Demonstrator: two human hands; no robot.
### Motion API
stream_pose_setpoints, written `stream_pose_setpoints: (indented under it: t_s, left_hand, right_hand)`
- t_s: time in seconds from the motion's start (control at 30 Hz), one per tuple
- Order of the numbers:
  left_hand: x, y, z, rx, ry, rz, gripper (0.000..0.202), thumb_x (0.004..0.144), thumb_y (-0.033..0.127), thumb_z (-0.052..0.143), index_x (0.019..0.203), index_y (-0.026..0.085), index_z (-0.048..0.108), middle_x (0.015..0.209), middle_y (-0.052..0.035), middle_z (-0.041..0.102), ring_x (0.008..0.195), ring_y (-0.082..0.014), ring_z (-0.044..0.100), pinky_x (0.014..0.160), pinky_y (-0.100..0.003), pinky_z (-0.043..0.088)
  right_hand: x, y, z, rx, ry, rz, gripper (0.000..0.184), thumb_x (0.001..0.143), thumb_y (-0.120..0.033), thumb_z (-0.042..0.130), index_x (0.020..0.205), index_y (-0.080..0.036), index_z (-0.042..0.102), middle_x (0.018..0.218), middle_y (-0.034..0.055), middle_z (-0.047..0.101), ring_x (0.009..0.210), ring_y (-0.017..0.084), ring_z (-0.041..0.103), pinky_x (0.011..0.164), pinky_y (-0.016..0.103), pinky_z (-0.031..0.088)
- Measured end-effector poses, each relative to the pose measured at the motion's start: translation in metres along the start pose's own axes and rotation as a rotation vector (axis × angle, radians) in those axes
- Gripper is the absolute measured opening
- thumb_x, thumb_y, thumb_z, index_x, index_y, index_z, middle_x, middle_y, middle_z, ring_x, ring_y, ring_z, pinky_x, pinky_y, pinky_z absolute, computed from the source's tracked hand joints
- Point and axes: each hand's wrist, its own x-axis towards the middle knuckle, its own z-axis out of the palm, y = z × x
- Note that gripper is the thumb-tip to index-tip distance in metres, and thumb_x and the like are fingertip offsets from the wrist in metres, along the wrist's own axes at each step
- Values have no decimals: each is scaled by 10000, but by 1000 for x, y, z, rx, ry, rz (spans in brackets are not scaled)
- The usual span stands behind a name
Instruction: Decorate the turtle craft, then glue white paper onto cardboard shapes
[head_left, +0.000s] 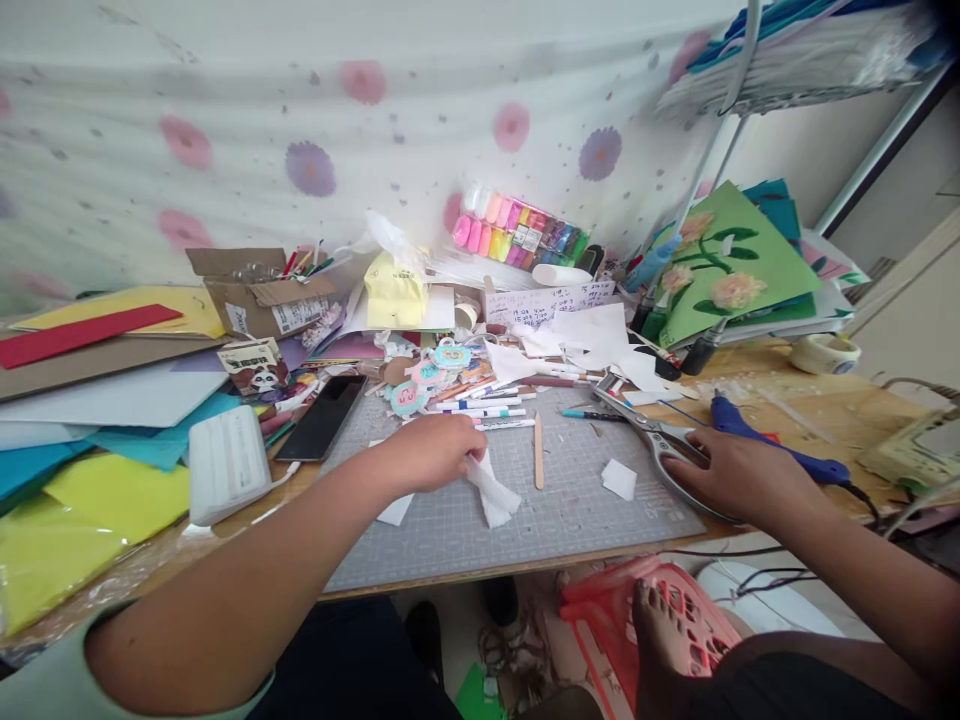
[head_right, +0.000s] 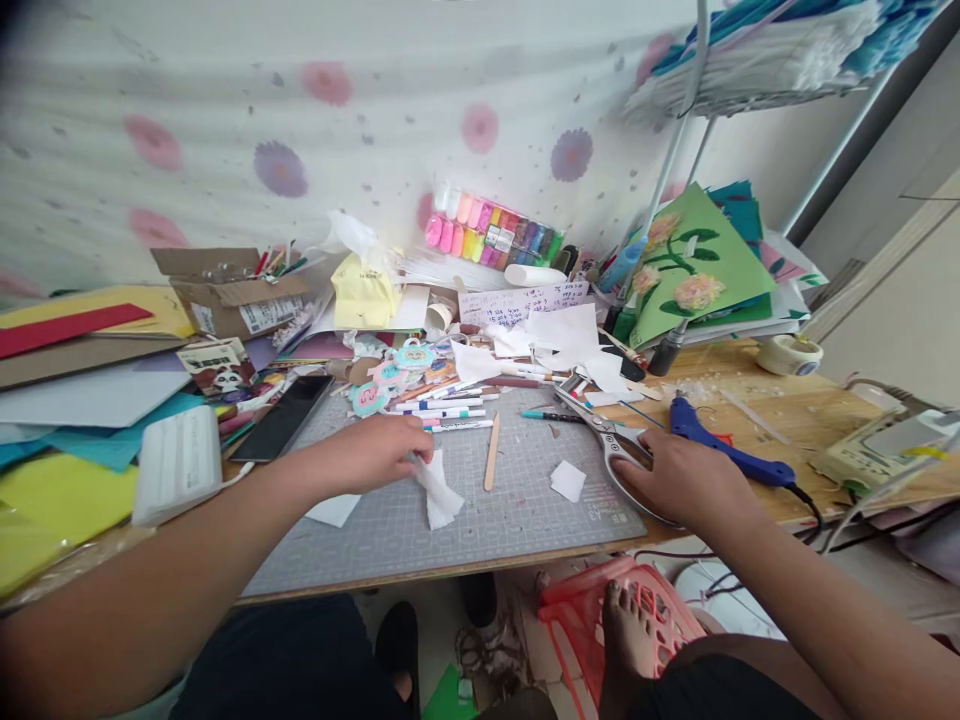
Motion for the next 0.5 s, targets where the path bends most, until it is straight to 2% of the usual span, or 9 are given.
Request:
stream_pose_setpoints:
  t_s: [0.1,0.2,0.33,0.5]
  left_hand:
    - [3,6,-8,73,-17,37,342,676,122,618,992,252,639,1065,-38,588,992,-234,526,792,-311,379]
    - [4,14,-12,176,-93,167,429,683,179,675,1093,279,597,1144,-30,560,1030,-228,500,843,-324,369]
    - [8,20,-3,298,-97,280,276,666,169,703,928,231,645,1071,-42,589,1000,-246,485,829,-346,369]
    - [7,20,15,306,-42,287,110,686,129,639,760,208,620,964,-17,615,946,-209,496,813,-305,376]
  right_hand:
    - [1,0,3,-6,0,10,483,832,-558,337,945,-162,591,881,170,675,832,338,635,645,368,394]
    - [1,0,4,-13,8,2,502,840,-559,323,999,-153,572,917,174,673,868,334,630,673,374,403]
    - [-2,-1,2,-17,15,-29,475,853,-546,304,952,-167,573,933,164,677,881,338,631,681,384,406]
    - [-3,3,4,22,36,-77,445,871,-501,293,944,-165,577,960,177,676,907,344,632,704,402,414]
